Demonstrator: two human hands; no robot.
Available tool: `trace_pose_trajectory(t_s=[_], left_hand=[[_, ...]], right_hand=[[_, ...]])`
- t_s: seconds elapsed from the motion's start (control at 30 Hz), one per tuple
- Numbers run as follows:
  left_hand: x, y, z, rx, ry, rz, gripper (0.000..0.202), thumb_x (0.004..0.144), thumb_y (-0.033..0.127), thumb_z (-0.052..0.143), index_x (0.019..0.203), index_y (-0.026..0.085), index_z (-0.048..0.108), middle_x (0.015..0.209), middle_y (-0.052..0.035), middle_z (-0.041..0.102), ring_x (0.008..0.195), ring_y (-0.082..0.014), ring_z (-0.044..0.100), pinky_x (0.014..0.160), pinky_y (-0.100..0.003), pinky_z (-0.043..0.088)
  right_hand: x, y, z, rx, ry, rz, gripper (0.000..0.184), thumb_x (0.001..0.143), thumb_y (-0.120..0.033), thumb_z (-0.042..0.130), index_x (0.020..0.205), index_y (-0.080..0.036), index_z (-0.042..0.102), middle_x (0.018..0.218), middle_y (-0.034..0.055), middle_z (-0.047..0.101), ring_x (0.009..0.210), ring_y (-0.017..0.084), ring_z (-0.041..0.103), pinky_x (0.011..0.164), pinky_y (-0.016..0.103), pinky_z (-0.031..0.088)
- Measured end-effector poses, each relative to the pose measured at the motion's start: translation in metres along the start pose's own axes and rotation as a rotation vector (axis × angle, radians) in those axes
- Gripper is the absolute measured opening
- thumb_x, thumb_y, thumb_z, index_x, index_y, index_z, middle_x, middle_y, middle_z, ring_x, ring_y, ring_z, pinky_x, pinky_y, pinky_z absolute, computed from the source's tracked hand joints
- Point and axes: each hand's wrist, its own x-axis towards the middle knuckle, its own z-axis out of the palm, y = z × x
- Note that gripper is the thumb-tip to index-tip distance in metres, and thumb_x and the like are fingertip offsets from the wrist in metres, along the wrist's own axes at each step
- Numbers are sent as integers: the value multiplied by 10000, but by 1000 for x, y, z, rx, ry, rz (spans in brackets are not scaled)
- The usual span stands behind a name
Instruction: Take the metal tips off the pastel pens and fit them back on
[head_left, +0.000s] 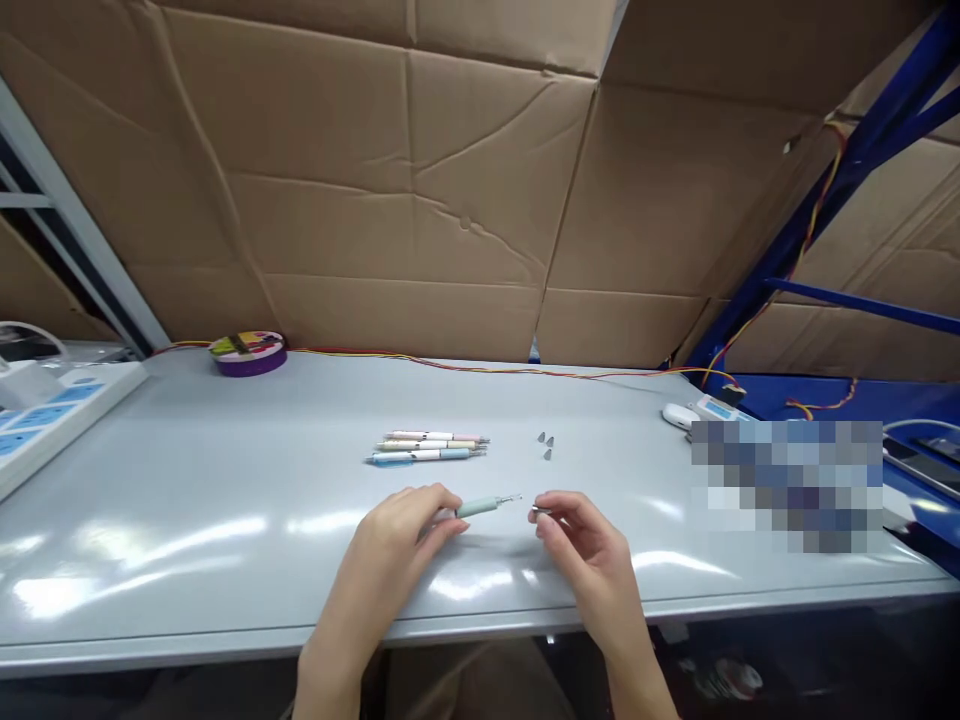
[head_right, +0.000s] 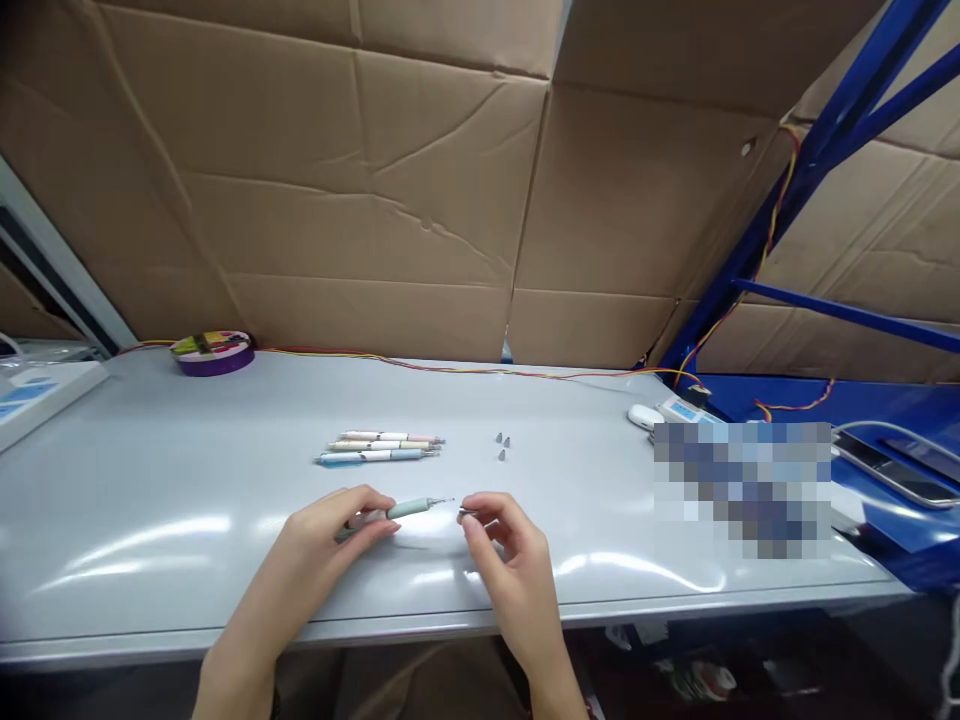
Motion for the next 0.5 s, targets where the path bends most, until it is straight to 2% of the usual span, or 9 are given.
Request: trace_pose_trajectory(t_s=[0.17, 0.5], left_hand=[[2, 0, 0, -24, -29, 0, 90, 877, 319, 510, 854, 249, 562, 871, 24, 630, 817, -167, 583, 721, -261, 442], [-2, 6, 4, -89, -65, 23, 48, 871, 284, 538, 845, 247, 555, 867, 36, 617, 818, -142, 581, 732, -233, 427]], right_hand=[[2, 3, -3, -45, -10, -4, 166, 842, -359, 567, 918, -225, 628, 897, 29, 631, 857, 172, 607, 696, 239, 492], [0, 3, -2, -122, -141, -83, 125, 852, -309, 574, 921, -248, 659, 919, 10, 668, 816, 144, 610, 678, 215, 490]])
